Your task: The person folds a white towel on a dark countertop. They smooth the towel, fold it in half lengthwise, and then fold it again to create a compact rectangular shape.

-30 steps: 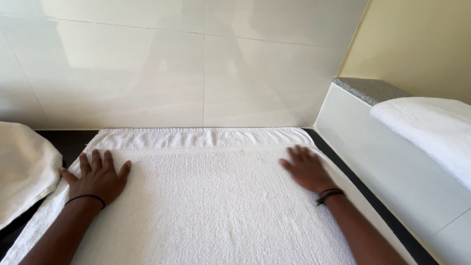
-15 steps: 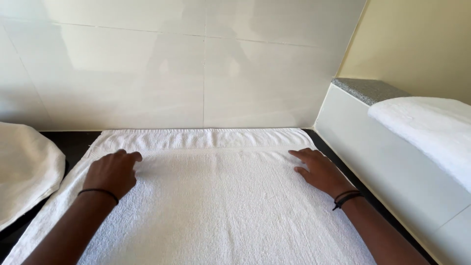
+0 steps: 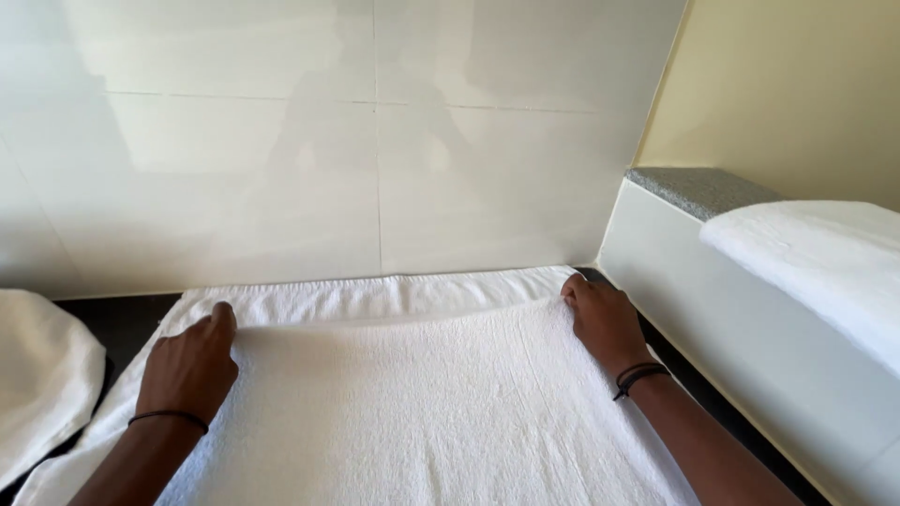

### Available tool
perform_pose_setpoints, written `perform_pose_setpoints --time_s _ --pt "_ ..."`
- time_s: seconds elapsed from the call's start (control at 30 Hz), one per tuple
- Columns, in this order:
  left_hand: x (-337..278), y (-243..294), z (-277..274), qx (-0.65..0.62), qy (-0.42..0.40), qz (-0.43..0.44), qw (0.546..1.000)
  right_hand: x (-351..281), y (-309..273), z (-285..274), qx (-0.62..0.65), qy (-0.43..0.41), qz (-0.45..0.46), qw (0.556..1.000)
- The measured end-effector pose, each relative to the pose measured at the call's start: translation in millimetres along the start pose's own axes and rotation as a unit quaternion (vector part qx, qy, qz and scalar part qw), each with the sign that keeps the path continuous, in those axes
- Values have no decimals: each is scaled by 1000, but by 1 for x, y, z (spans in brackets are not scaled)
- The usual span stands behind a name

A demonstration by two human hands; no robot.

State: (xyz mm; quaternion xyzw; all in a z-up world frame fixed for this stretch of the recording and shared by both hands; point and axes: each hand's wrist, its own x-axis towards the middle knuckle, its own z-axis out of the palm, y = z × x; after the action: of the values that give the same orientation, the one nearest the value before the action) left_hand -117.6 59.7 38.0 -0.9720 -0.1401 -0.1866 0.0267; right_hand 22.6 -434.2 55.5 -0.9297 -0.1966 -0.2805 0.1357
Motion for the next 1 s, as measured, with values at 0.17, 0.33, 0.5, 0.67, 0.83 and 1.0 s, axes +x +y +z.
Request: perform_pose_setpoints --time_s 0.17,0.33,0.5,0.67,0.83,1.0 --pt "32 6 -9 17 54 12 998 46 6 20 21 41 9 999" --pt "81 -10 28 65 77 14 995 91 10 49 -56 44 -10 997" --pt "107 -27 54 51 45 9 998 106 30 89 -122 0 -18 992" --pt "123 -33 55 62 -12 -26 998 108 46 106 -154 -27 33 987" --pt "137 -36 43 -70 -133 -124 981 112 43 91 -110 -93 173 974" --pt "178 -106 71 -60 -232 -139 961 127 114 115 58 -119 205 970"
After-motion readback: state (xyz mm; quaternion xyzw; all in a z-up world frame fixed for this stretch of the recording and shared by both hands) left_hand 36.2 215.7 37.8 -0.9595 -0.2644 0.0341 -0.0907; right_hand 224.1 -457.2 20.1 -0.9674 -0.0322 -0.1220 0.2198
